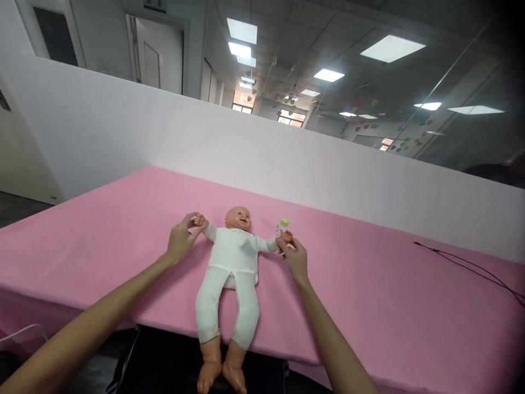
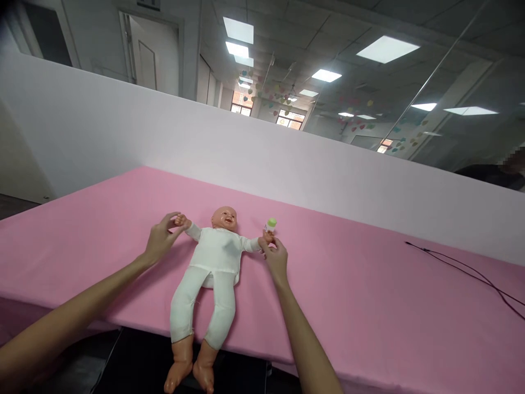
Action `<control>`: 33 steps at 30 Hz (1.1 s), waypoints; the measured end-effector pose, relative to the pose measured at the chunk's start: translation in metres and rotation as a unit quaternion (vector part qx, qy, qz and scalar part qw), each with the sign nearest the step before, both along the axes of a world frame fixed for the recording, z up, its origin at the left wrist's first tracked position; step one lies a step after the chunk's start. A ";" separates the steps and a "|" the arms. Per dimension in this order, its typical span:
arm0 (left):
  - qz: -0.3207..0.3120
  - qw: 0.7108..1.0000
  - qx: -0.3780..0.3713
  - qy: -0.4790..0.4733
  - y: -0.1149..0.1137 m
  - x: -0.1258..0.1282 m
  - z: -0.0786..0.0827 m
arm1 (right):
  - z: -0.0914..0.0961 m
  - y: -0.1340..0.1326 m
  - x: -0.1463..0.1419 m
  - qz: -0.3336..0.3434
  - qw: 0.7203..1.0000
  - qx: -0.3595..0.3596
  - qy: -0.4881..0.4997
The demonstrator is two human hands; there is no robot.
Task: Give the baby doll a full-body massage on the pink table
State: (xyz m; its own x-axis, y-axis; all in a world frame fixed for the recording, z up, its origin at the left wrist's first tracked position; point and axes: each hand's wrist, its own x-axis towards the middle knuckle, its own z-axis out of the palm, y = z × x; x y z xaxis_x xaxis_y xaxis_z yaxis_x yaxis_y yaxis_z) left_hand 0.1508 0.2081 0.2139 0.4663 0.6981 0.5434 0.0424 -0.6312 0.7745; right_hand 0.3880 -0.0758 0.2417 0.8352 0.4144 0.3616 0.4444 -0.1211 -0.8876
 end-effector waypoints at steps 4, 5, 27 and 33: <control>0.060 0.979 -0.194 0.016 0.040 -0.007 -0.013 | -0.021 -0.015 0.040 -0.072 0.976 0.025 0.202; 0.075 0.973 -0.212 0.045 0.047 -0.009 -0.017 | -0.029 -0.018 0.047 -0.082 0.973 0.005 0.216; -0.443 0.751 -0.488 -0.050 -0.122 0.179 0.065 | -0.007 0.006 0.126 -0.088 0.942 -0.264 -0.189; -0.305 0.684 -0.653 -0.110 -0.137 0.283 0.042 | -0.015 0.024 0.143 -0.032 0.923 -0.280 -0.262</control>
State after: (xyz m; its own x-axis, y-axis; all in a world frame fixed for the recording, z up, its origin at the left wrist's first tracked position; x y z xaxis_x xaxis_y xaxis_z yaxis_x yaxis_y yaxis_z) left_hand 0.4339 0.0714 0.2562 0.8946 0.3672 -0.2546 -0.1293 0.7581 0.6392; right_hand 0.5305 -0.0514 0.2265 0.6358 0.6151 0.4663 0.7709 -0.5361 -0.3441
